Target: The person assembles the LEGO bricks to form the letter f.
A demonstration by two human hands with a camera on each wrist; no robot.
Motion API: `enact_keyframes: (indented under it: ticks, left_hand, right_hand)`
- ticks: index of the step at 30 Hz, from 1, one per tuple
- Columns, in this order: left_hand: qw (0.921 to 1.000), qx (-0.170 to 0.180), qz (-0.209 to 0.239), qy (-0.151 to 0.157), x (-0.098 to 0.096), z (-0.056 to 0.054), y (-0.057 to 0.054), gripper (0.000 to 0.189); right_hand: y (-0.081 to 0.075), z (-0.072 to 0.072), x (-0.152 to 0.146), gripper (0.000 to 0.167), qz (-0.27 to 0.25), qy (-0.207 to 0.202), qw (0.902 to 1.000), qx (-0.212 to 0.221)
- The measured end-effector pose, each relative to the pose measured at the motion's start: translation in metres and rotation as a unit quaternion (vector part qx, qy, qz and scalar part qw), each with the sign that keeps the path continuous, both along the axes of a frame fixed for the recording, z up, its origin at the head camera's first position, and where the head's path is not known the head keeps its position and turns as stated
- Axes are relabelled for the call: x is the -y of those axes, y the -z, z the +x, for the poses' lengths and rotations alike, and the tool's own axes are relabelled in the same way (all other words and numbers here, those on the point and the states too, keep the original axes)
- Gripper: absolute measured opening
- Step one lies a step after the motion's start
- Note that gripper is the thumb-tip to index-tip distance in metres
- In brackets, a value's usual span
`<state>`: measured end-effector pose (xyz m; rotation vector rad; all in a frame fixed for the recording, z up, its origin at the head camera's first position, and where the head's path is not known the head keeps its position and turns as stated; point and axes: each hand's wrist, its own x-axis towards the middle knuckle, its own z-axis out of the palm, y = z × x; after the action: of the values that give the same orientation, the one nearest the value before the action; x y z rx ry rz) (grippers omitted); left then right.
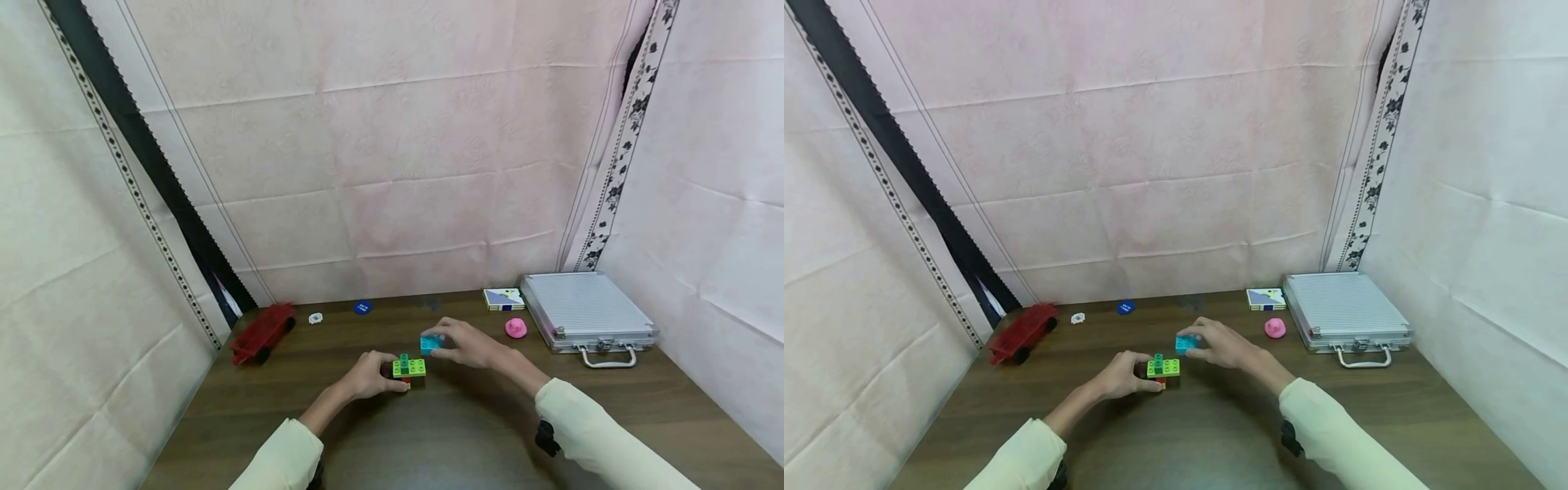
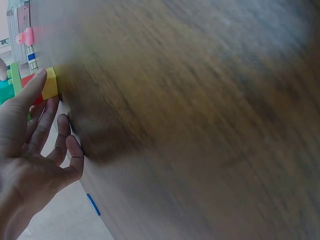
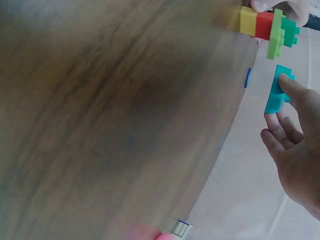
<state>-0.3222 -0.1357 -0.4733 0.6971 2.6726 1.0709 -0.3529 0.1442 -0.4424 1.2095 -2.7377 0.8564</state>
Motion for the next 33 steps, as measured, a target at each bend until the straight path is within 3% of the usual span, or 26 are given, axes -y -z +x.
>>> enact_keyframes:
  ticks: [15, 33]
  left_hand:
    - [0.9998, 0.007, 0.011, 0.012, 0.002, 0.000, 0.001, 0.035]
    - [0.9998, -0.004, 0.015, 0.014, 0.002, 0.001, 0.001, 0.036]
  right_hand:
    - [-0.018, 0.019, 0.021, 0.043, -0.018, -0.037, 0.9991, 0.010]
    - [-0.018, 0.024, 0.036, 0.042, 0.007, -0.049, 0.9988, -0.003]
